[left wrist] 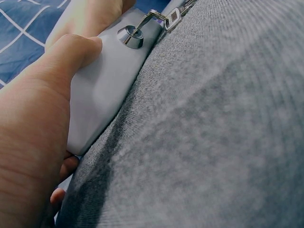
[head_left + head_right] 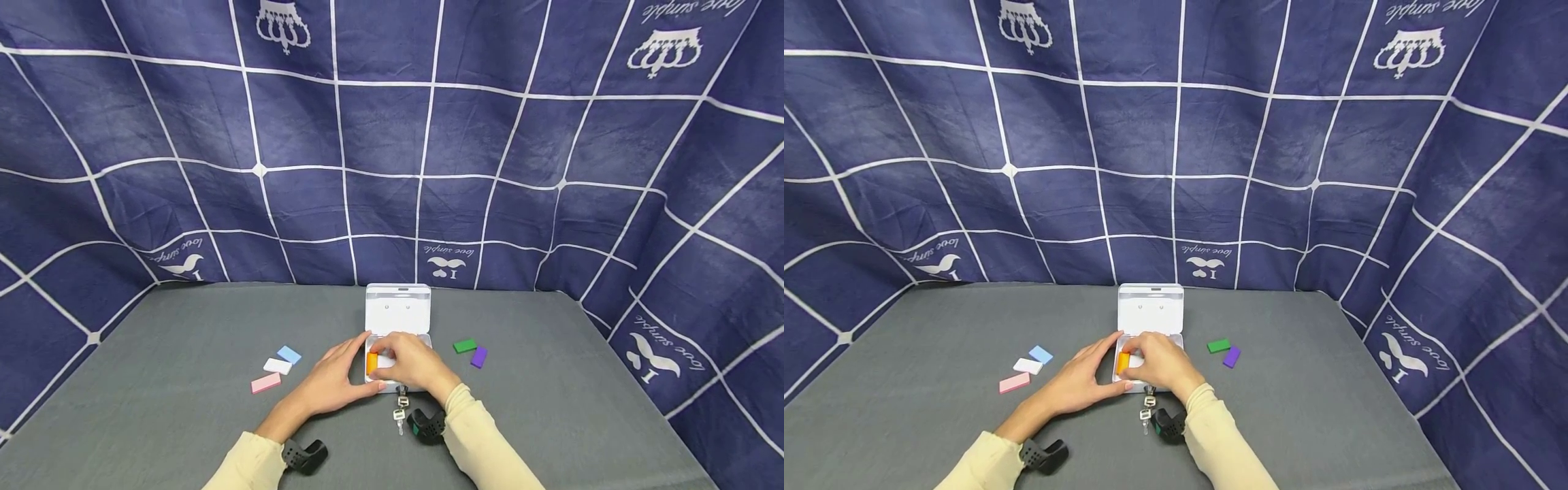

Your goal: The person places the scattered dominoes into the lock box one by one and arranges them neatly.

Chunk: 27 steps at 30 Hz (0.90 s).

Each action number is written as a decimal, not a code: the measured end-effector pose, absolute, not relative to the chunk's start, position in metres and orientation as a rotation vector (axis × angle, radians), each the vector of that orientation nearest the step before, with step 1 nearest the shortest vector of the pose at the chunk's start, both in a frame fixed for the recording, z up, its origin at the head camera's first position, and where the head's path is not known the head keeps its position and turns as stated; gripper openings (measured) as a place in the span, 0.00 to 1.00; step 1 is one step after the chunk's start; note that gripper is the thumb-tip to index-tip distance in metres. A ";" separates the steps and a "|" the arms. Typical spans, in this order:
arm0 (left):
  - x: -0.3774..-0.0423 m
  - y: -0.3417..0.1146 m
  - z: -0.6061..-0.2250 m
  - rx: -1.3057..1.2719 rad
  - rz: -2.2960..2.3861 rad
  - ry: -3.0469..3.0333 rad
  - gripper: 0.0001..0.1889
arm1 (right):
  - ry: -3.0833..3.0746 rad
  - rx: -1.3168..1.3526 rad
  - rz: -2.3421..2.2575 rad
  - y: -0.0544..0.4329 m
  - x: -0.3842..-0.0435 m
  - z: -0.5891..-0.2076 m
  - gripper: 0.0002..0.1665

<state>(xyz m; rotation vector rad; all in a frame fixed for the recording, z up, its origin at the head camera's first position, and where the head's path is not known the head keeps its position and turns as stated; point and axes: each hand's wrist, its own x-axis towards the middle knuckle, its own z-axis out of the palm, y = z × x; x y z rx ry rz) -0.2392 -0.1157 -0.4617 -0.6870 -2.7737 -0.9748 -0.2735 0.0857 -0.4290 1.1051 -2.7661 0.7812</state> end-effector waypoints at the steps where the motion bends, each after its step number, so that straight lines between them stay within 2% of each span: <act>1: -0.239 -0.116 -0.462 -0.688 -0.976 -2.774 0.52 | -2.761 1.108 0.774 0.086 -0.273 -0.430 0.22; 27: -0.240 -0.116 -0.465 -0.676 -0.961 -2.779 0.52 | -2.752 1.061 0.754 0.087 -0.268 -0.426 0.26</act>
